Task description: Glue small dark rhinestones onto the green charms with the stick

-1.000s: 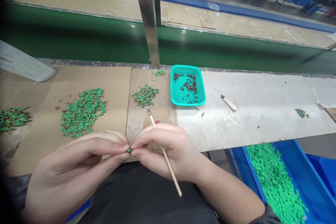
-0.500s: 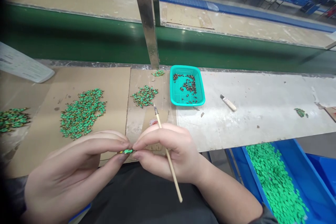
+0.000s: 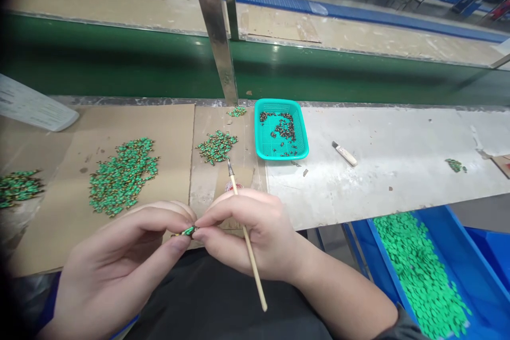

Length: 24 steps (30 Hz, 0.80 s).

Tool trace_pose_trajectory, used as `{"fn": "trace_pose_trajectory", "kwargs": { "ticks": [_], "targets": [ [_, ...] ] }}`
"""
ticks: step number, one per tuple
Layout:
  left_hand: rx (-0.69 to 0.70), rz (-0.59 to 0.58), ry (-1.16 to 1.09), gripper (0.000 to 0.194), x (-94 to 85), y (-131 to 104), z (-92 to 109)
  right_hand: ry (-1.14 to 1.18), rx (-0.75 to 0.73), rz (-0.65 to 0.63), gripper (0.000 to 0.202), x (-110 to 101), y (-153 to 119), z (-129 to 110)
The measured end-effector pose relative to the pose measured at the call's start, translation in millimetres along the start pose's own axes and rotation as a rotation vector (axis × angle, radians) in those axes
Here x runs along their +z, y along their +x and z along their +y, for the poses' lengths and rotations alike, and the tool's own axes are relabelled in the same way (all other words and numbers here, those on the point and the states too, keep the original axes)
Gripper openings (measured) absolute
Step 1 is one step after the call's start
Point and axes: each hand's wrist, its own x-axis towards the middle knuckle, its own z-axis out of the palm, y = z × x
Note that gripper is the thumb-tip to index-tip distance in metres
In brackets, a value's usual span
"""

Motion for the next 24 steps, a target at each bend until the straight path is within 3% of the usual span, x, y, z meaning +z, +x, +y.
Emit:
{"fn": "trace_pose_trajectory", "kwargs": {
  "ticks": [5,10,19,24],
  "targets": [
    [-0.234,0.035,-0.184,0.022,6.9,3.0,6.2,0.168,0.230,0.016,0.013,3.2,-0.4,-2.6],
    [-0.234,0.025,-0.202,0.022,4.7,1.1,2.4,0.369,0.429,0.029,0.015,7.0,-0.3,-6.8],
    [-0.048,0.008,-0.055,0.033,2.5,2.3,0.9,0.247,0.341,0.045,0.010,7.6,-3.1,-4.3],
    [-0.041,-0.019,-0.030,0.033,2.5,1.9,-3.0,0.245,0.339,0.046,0.010,6.5,-3.2,-2.4]
  ]
}}
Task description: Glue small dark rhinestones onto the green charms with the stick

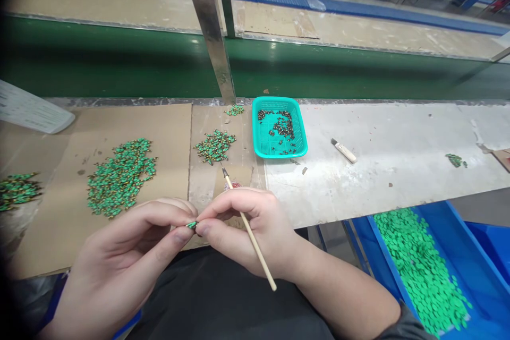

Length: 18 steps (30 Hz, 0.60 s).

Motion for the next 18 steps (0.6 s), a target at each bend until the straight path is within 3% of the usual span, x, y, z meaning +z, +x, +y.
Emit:
{"fn": "trace_pose_trajectory", "kwargs": {
  "ticks": [7,14,18],
  "targets": [
    [-0.058,-0.010,-0.014,0.028,1.5,4.2,0.7,0.069,0.085,-0.009,0.010,-0.1,-0.7,0.4],
    [-0.239,-0.013,-0.167,0.018,2.9,7.7,-3.5,0.191,0.249,-0.014,0.023,2.7,-0.1,3.6],
    [-0.294,0.036,-0.231,0.015,8.3,12.4,-7.0,0.131,0.231,0.046,0.019,1.4,2.6,5.5]
  ]
}}
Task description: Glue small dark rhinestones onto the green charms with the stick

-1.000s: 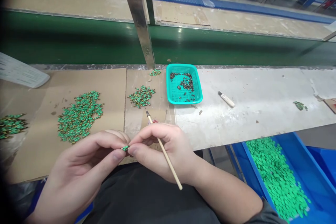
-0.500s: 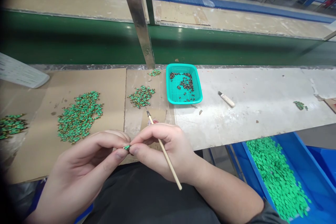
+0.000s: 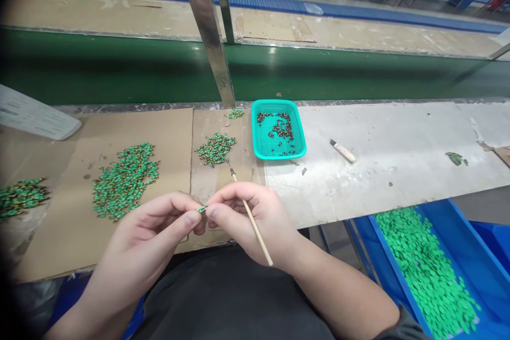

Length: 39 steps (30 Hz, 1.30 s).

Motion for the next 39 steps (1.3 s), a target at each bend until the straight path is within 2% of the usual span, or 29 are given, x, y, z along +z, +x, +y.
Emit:
{"fn": "trace_pose_trajectory", "kwargs": {
  "ticks": [3,7,9,13,16,19,21,23,25,27,31,35,39],
  "targets": [
    [0.002,0.055,0.075,0.015,-1.2,5.9,-8.8,-0.120,-0.093,0.095,0.020,-9.3,-0.9,0.2],
    [0.018,0.126,0.261,0.022,-14.4,23.6,-33.3,-0.167,-0.208,0.189,0.043,-32.3,-7.0,4.7],
    [0.028,0.166,0.381,0.023,-23.5,38.6,-48.0,-0.150,-0.218,0.214,0.050,-43.9,-9.0,10.7],
    [0.043,0.209,0.624,0.024,-34.1,74.6,-72.5,-0.140,-0.193,0.157,0.054,-56.9,-9.6,23.7],
    [0.037,0.197,0.771,0.029,-38.3,95.5,-80.2,-0.166,-0.170,0.150,0.053,-63.1,-11.3,31.1],
    [0.003,0.222,0.901,0.032,-58.8,108.1,-74.8,-0.172,-0.176,0.129,0.056,-76.0,-14.9,37.2],
    [-0.051,0.277,0.986,0.034,-84.9,115.2,-64.6,-0.195,-0.190,0.102,0.063,-85.3,-17.7,39.4],
    [-0.123,0.305,1.067,0.037,-114.0,122.5,-52.0,-0.242,-0.189,0.159,0.065,-89.8,-20.4,39.3],
    [-0.180,0.261,1.129,0.036,-137.2,127.9,-40.4,-0.278,-0.170,0.262,0.057,-88.2,-22.3,37.6],
    [-0.207,0.175,1.175,0.034,-149.0,129.0,-32.5,-0.288,-0.146,0.331,0.047,-84.1,-23.3,36.2],
    [-0.230,0.057,1.268,0.031,-145.8,120.6,-30.1,-0.291,-0.091,0.303,0.036,-84.2,-23.3,38.4],
    [-0.280,0.047,1.340,0.034,-137.0,114.1,-39.4,-0.292,-0.051,0.235,0.026,-90.4,-23.2,41.6],
    [-0.277,0.053,1.319,0.037,-135.8,115.0,-48.0,-0.260,-0.058,0.283,0.023,-81.7,-21.6,38.9]
  ]
}}
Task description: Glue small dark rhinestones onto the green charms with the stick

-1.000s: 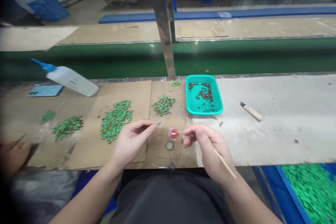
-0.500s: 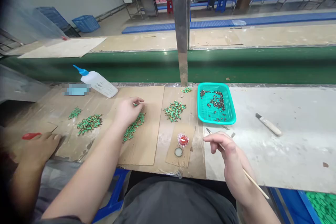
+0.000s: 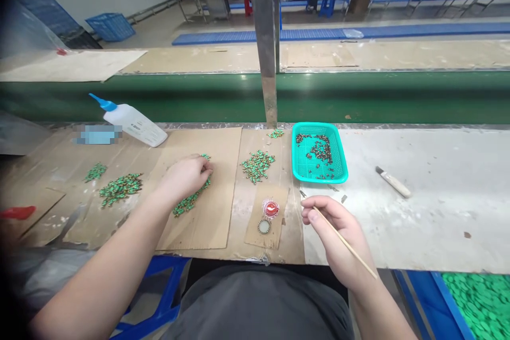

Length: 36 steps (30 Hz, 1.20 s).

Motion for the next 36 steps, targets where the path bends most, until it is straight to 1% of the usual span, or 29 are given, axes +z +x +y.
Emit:
{"fn": "trace_pose_trajectory", "kwargs": {
  "ticks": [3,6,9,11,15,18,19,23,28,32,36],
  "targets": [
    [0.008,0.024,-0.078,0.037,0.9,1.0,-2.8,0.037,0.011,0.034,0.025,8.6,-0.2,-5.1],
    [-0.008,0.078,-0.210,0.034,-2.5,-3.5,-7.4,0.066,0.033,0.009,0.030,11.2,2.0,-5.6],
    [-0.015,0.134,-0.411,0.031,-7.8,-15.9,-9.0,0.132,0.033,-0.007,0.034,9.6,7.6,0.7],
    [0.006,0.144,-0.580,0.030,-10.5,-28.0,-5.6,0.173,0.029,0.000,0.037,9.2,12.7,8.2],
    [0.041,0.088,-0.901,0.041,-8.1,-54.2,10.6,0.182,0.052,0.013,0.042,12.5,22.3,23.9],
    [0.005,0.013,-1.081,0.058,1.6,-70.9,24.7,0.191,0.085,-0.010,0.045,17.8,26.5,30.1],
    [-0.018,-0.016,-1.133,0.060,5.8,-75.7,29.1,0.197,0.097,-0.022,0.046,19.8,27.3,31.0],
    [-0.106,-0.114,-1.316,0.058,20.6,-91.5,46.9,0.226,0.142,-0.060,0.047,27.4,29.6,33.4],
    [-0.180,-0.198,-1.516,0.060,29.2,-106.4,69.0,0.260,0.191,-0.081,0.055,35.7,34.6,40.1],
    [-0.215,-0.218,-1.615,0.057,31.6,-116.8,80.8,0.263,0.209,-0.081,0.060,41.2,37.3,44.5],
    [-0.218,-0.219,-1.664,0.049,32.3,-124.5,86.2,0.255,0.211,-0.064,0.060,44.5,36.5,45.6]
  ]
}}
